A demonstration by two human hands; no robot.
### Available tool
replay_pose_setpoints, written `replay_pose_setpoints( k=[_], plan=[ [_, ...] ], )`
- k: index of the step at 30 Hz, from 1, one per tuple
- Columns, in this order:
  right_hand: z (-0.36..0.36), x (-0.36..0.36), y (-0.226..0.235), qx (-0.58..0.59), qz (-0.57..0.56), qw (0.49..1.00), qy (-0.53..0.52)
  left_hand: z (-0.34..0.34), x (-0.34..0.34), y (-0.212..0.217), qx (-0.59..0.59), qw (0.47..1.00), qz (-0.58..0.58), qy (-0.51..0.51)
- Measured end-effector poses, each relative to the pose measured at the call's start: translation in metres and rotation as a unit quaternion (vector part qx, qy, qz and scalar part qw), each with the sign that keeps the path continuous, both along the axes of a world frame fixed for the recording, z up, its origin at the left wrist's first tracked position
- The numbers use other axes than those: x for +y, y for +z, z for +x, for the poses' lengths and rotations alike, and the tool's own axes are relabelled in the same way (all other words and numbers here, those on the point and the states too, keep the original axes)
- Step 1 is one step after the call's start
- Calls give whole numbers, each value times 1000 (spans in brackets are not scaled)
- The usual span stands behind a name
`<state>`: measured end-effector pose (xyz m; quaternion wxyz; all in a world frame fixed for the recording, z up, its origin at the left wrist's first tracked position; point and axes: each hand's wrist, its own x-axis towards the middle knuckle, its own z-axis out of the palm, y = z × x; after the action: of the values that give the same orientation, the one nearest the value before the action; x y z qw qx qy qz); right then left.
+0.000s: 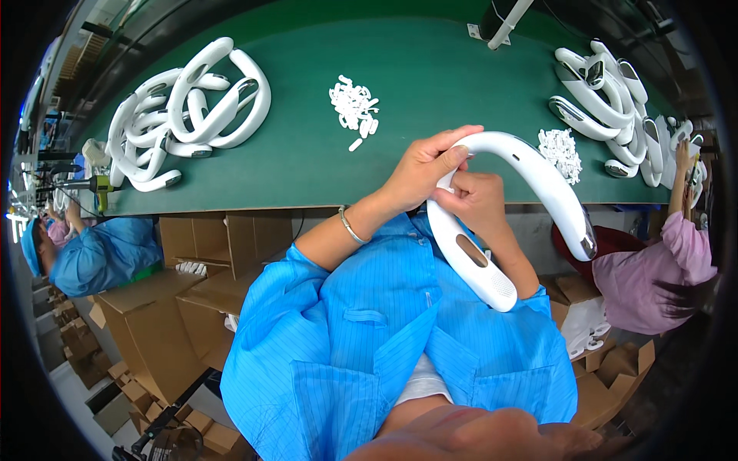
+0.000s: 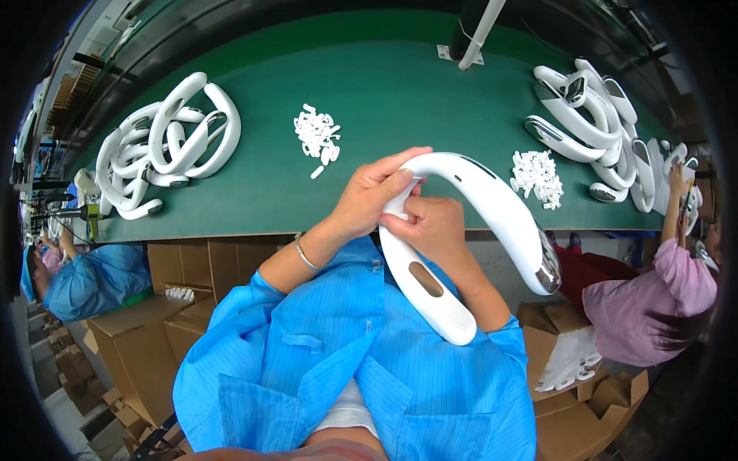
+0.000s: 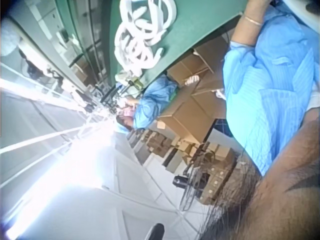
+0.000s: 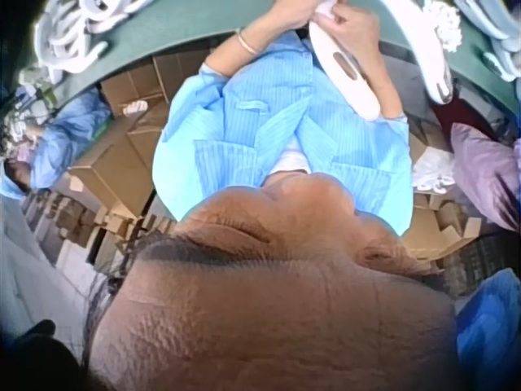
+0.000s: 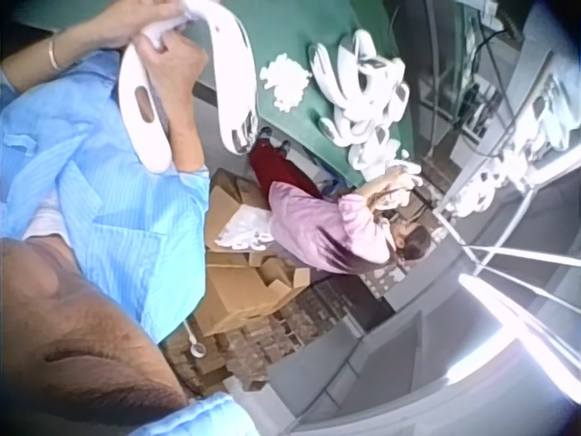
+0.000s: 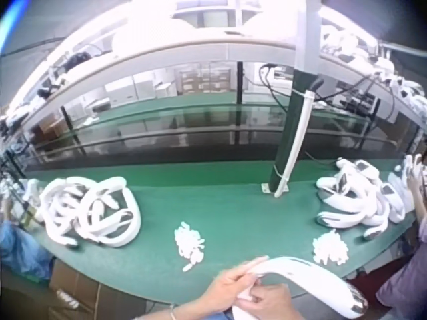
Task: The recorder is assembling white handheld massagers by inserting small rubber or plastic components into pre-molded slots.
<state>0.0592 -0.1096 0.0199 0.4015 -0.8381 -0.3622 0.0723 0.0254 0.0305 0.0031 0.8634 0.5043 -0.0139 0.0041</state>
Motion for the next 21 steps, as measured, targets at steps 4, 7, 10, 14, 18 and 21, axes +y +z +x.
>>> replay_pose_setpoints(
  k=[4, 7, 10, 14, 18, 21],
  plan=[
    [8, -7, -5, 90, 39, 993, 59, -4, -5, 3, 16, 998, 55, 21],
    [4, -8, -6, 132, 21, 991, 23, -4, -9, -2, -6, 997, 62, 55],
    [-1, -7, -3, 59, -45, 997, 30, -6, -8, -5, 3, 997, 45, 65],
    [-6, 0, -4, -64, -22, 997, 33, -7, -6, -11, 44, 997, -28, 55],
    [-5, 11, -8, -119, -20, 992, 44, -7, 7, -8, 63, 994, -63, 61],
    [-4, 23, -2, 20, -3, 998, 51, -8, 20, -8, 46, 994, -62, 81]
  ],
)
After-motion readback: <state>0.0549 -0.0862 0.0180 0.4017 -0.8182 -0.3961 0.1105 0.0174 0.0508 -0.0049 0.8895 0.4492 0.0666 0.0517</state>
